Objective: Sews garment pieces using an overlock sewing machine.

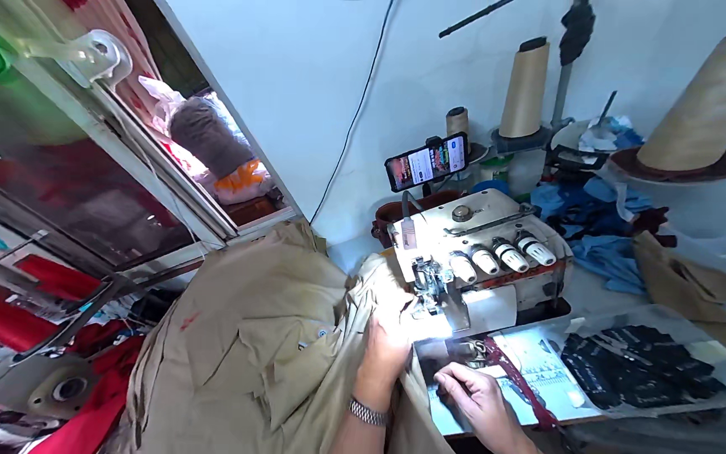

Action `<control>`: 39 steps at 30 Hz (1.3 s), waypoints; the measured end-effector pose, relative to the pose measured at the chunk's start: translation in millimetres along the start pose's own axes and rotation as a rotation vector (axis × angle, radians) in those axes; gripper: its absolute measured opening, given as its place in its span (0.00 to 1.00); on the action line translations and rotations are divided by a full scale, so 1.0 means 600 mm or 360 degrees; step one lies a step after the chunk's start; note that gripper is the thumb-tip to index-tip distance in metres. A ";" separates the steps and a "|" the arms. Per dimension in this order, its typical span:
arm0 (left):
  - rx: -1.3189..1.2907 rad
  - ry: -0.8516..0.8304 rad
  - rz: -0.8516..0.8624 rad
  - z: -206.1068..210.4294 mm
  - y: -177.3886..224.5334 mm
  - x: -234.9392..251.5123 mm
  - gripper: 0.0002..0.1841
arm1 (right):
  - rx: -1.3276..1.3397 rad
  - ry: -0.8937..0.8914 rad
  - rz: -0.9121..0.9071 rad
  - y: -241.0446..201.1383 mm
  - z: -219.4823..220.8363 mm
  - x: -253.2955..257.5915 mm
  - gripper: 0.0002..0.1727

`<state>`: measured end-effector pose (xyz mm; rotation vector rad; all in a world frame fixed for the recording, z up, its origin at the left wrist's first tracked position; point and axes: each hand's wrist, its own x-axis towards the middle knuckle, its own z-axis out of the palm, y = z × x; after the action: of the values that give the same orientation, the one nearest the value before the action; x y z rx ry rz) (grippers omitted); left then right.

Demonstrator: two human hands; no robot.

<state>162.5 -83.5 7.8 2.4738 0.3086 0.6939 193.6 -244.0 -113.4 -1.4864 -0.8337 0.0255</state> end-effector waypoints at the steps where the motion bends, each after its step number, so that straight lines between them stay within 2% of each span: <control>1: -0.0032 0.0016 -0.0080 -0.004 0.001 0.003 0.16 | 0.0001 -0.0001 -0.0001 0.000 0.000 0.000 0.16; 6: 0.0019 0.0238 -0.0317 -0.014 -0.004 -0.028 0.14 | 0.0025 -0.0043 0.0037 -0.006 -0.003 0.002 0.15; 10: -0.0134 0.0477 -0.0196 -0.011 -0.024 -0.093 0.16 | 0.0045 -0.0063 0.0049 -0.009 -0.004 0.003 0.15; 13: -0.0281 0.0456 -0.0172 -0.010 -0.015 -0.149 0.18 | 0.0077 -0.0024 0.0119 -0.021 0.002 0.002 0.16; 18: -0.0314 0.0434 -0.0091 0.019 0.039 -0.222 0.20 | 0.0186 0.0059 0.0208 -0.066 0.021 0.007 0.17; 21: -0.0348 0.0353 0.0016 0.045 0.062 -0.247 0.19 | 0.0252 0.0075 0.0261 -0.088 0.027 0.014 0.13; 23: -0.0333 0.0163 0.0073 0.050 0.068 -0.257 0.22 | 0.0200 0.0245 0.0264 -0.089 0.020 0.018 0.12; 25: -0.0333 -0.0017 0.0104 0.046 0.065 -0.259 0.24 | 0.0198 0.0562 0.0387 -0.088 0.002 0.028 0.12; 27: -0.0329 -0.0006 0.0117 0.041 0.051 -0.257 0.22 | 0.0286 0.0874 0.0597 -0.085 -0.021 0.046 0.12; 28: -0.0318 0.0054 0.0099 0.037 0.043 -0.254 0.20 | 0.0306 0.0939 0.0641 -0.082 -0.030 0.050 0.13; 29: -0.0300 0.0141 0.0085 0.032 0.035 -0.250 0.19 | 0.0272 0.0908 0.0626 -0.079 -0.035 0.047 0.14; 31: -0.0275 0.0219 0.0069 0.016 0.028 -0.234 0.20 | 0.0128 0.0564 0.0454 -0.085 -0.036 0.024 0.15; 33: -0.0276 0.0114 0.0106 -0.001 0.024 -0.219 0.21 | 0.0082 0.0078 0.0193 -0.112 -0.030 -0.008 0.15; 35: -0.0292 0.0026 0.0175 -0.003 0.015 -0.210 0.13 | 0.0105 -0.0159 0.0024 -0.138 -0.024 -0.031 0.16; 37: -0.0391 -0.0017 0.0161 -0.005 0.008 -0.211 0.10 | 0.0071 0.0019 0.0117 -0.144 -0.028 -0.032 0.15; 39: -0.0540 -0.0027 0.0070 -0.022 0.007 -0.222 0.14 | -0.0143 0.0292 0.0173 -0.112 -0.041 -0.012 0.15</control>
<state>43.5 -128.2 -35.2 2.1669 0.1182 0.6813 169.1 -278.1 -55.0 -1.5916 -0.6121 -0.0674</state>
